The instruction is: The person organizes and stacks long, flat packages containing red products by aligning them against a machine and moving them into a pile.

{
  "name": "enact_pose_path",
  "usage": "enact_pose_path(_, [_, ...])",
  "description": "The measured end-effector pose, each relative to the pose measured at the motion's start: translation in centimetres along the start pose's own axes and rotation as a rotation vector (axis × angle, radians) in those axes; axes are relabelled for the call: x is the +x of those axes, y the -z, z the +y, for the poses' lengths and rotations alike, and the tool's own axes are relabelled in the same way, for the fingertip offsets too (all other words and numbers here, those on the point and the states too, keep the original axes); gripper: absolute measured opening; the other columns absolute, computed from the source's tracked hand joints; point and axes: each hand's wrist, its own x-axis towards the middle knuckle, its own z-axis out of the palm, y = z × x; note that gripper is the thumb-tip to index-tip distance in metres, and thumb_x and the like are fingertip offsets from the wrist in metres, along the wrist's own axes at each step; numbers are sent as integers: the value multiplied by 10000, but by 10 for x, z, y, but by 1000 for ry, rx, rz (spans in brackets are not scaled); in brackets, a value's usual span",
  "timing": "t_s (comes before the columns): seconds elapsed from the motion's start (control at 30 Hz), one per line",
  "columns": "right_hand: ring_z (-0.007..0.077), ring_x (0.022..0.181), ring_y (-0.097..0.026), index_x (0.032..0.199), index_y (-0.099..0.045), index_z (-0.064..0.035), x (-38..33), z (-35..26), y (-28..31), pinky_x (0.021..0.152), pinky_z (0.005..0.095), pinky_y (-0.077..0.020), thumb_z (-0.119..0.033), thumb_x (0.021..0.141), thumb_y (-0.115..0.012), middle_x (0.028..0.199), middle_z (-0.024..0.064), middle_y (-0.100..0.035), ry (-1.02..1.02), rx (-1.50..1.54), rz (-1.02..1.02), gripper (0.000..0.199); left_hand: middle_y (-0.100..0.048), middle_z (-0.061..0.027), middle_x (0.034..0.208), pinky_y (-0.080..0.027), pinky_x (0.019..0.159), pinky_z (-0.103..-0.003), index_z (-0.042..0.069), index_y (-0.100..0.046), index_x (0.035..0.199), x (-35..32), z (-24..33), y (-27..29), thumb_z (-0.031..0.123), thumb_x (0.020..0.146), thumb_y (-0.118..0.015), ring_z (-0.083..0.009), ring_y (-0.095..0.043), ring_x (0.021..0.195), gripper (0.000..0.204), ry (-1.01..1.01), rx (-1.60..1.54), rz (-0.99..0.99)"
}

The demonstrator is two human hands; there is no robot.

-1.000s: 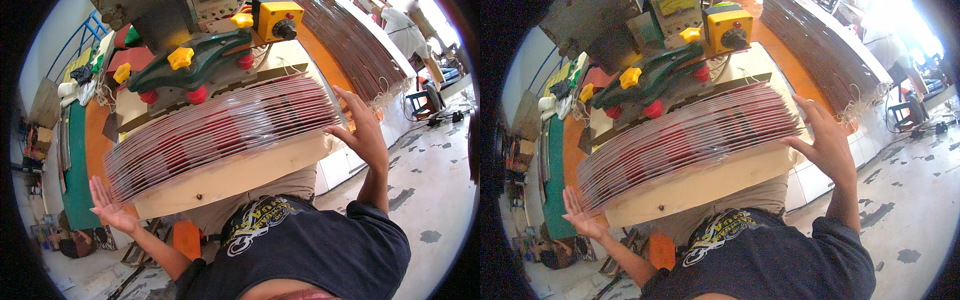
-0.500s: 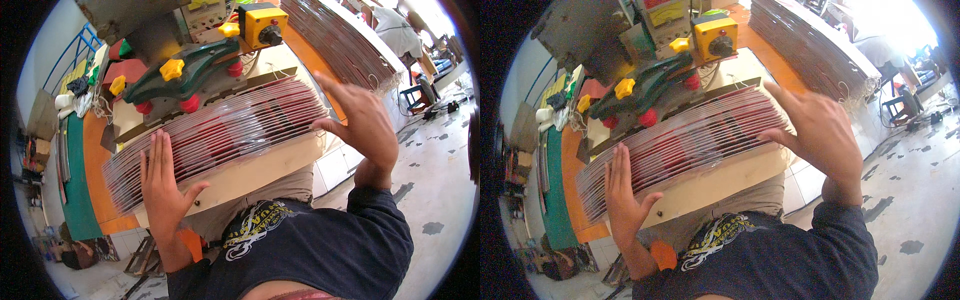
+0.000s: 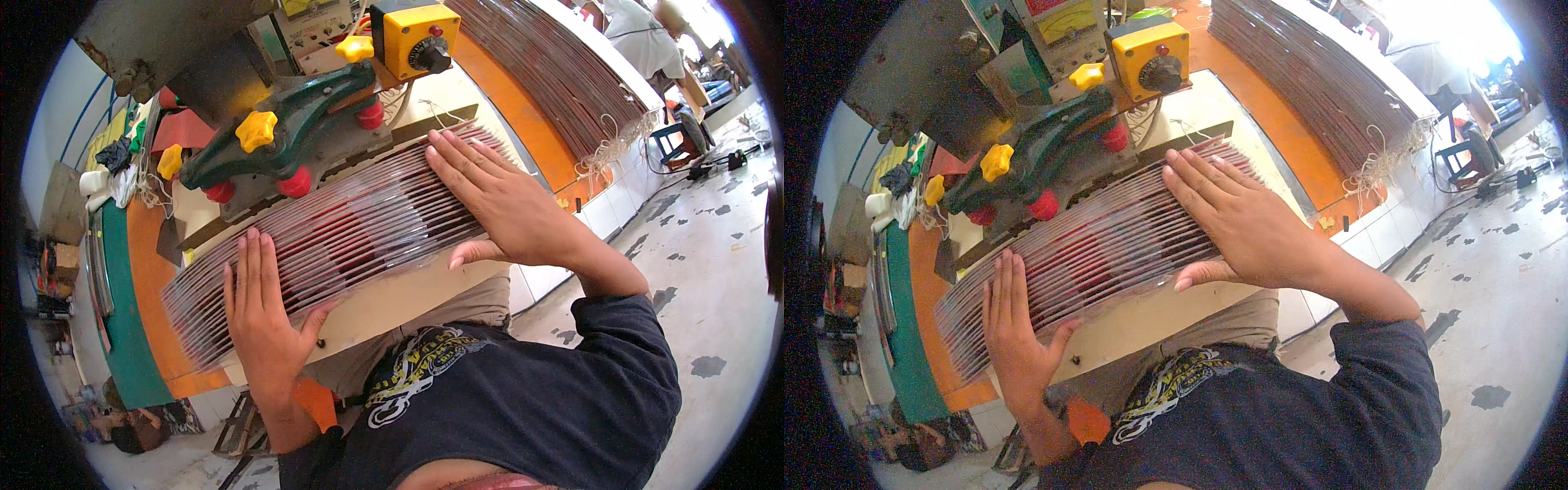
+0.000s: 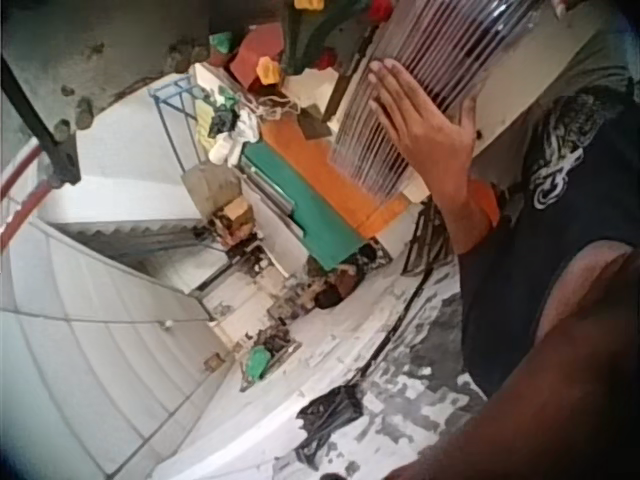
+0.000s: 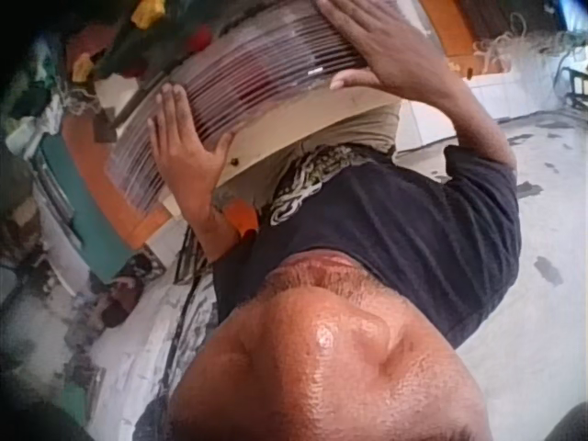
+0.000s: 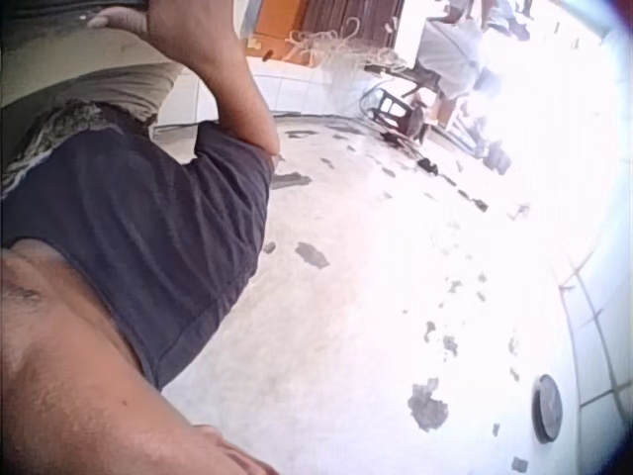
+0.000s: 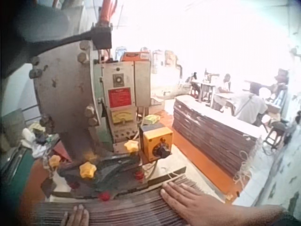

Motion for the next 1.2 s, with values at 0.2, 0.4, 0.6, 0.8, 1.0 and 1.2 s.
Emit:
enact_pose_path(0.2, [380, 1480, -225, 1511, -227, 69, 5, 3, 30, 1210, 495, -154, -772, 796, -492, 1566, 264, -269, -111, -47, 170, 1135, -336, -188, 1563, -215, 1189, -502, 0, -313, 1512, -2, -2, -2, 616, 805, -631, -352, -306, 1455, 990, -9, -9, 26])
enact_pose_path(0.4, [382, 1473, -238, 1505, -237, 72, 0, 6, -2, 1211, 480, -175, -796, 836, -412, 1555, 267, -282, -125, -105, 94, 1109, -339, -189, 1561, -216, 1187, -505, 0, -318, 1511, -1, 1, -1, 604, 813, -623, -351, -311, 1453, 972, 0, -4, 30])
enact_pose_path(0.6, [374, 1465, -255, 1493, -255, 78, 4, 5, -8, 1217, 458, -192, -833, 833, -366, 1539, 267, -308, -91, -121, 8, 1130, -345, -179, 1562, -226, 1185, -502, -2, -326, 1508, -2, -1, -3, 594, 814, -620, -344, -317, 1452, 962, -4, 2, 40])
enact_pose_path(0.8, [360, 1468, -259, 1505, -258, 51, 0, 7, -9, 1213, 455, -195, -814, 856, -356, 1544, 247, -318, -94, -72, 70, 1086, -349, -170, 1562, -229, 1186, -500, 11, -326, 1512, 0, 1, -6, 591, 816, -627, -334, -326, 1449, 955, -15, 16, 75])
enact_pose_path(1.0, [331, 1479, -255, 1495, -317, 47, -13, 30, -12, 1210, 428, -182, -761, 925, -265, 1547, 217, -351, -258, 716, 394, 990, -354, -162, 1562, -235, 1183, -500, 17, -332, 1511, -5, -1, -12, 575, 819, -629, -336, -330, 1446, 937, 3, 25, 123])
enact_pose_path(1.2, [313, 1490, -225, 1507, -254, 77, -33, 59, -48, 1222, 411, -117, -785, 915, -104, 1572, 232, -285, -437, 1391, 753, 1056, -387, -157, 1545, -263, 1175, -498, 19, -360, 1501, 0, 2, -14, 560, 820, -653, -305, -365, 1435, 918, -32, 50, 162])
